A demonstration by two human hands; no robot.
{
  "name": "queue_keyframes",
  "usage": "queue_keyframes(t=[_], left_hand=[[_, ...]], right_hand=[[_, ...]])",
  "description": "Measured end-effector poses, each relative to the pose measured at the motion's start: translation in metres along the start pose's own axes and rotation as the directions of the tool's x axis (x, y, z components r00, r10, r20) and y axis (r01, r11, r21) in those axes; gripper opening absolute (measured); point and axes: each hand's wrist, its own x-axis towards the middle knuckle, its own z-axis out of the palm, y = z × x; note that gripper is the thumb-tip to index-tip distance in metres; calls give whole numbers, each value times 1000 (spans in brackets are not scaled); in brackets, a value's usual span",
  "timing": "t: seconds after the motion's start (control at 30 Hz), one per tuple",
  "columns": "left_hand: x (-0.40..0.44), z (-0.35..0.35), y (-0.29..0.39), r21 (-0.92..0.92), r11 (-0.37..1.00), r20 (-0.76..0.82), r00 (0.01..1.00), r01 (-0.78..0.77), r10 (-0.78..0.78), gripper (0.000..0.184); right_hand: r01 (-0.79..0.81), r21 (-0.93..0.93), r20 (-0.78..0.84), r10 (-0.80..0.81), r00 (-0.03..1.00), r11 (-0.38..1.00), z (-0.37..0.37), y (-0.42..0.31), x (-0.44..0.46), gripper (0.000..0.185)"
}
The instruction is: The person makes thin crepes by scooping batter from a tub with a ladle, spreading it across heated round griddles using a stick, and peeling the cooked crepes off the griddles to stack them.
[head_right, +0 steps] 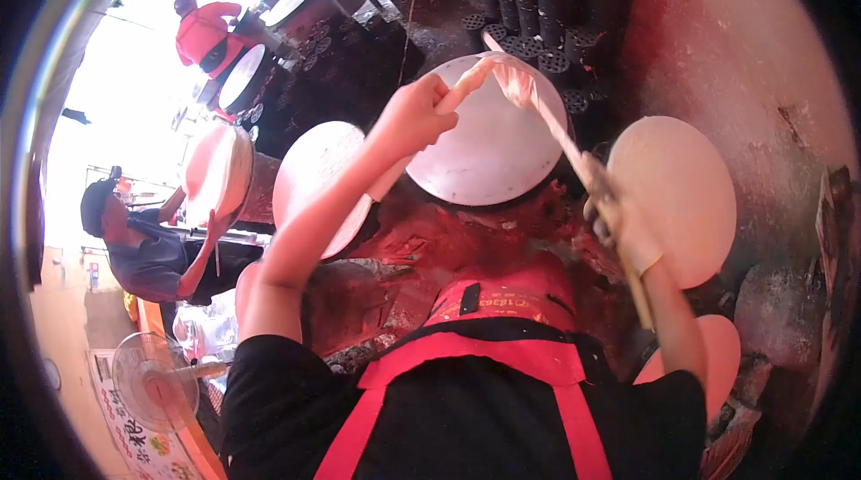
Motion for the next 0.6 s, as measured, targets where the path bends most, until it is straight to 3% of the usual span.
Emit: queue_keyframes(t=[0.07,0.13,0.17,0.2,0.27,0.3,0.33,0.37,0.4,0.43,0.47,0.5,0.53,0.57,0.6], left_hand=[[17,50,-14,-317,933,4,984,172,-180,23],[39,113,-28,-543,809,-46,955,224,-294,25],[51,142,-36,-585,774,-82,933,240,-351,25],[58,165,-48,-600,767,-139,914,229,-381,29],[78,199,-55,-643,739,-253,856,200,-451,28],[84,198,-51,-641,739,-252,853,206,-457,28],[92,197,-43,-749,646,-261,833,143,-488,24],[96,190,-34,-839,539,-264,814,71,-517,22],[102,182,-30,-838,541,-261,814,77,-520,22],[107,171,-32,-865,499,-319,817,-45,-480,21],[109,159,-31,-880,446,-378,812,-165,-445,22],[106,146,-28,-902,392,-355,830,-183,-430,28],[103,130,-25,-920,337,-335,849,-201,-407,35],[96,117,-36,-928,368,-216,880,-51,-423,38],[82,100,-34,-952,305,-132,845,39,-519,38]], right_hand=[[192,238,-29,-191,981,952,-3,88,32,46],[261,316,-122,-234,965,912,1,163,86,47],[448,3,-223,-436,872,894,10,184,108,48],[563,-321,-246,-641,727,762,20,192,126,49],[584,-544,-279,-787,551,602,37,160,135,52],[553,-387,-317,-670,671,738,41,146,146,43],[475,-299,-308,-554,773,828,44,121,158,43],[511,-399,-328,-639,696,761,49,117,186,46],[437,-131,-269,-456,848,890,49,101,199,46],[287,131,-144,-268,952,949,52,87,209,47],[280,132,-142,-261,955,951,51,70,207,47],[160,413,-66,-145,987,896,49,51,200,47],[18,653,37,-56,998,757,47,40,193,47],[82,690,54,-165,985,720,48,53,192,33],[90,692,47,-170,984,716,53,68,180,33]])
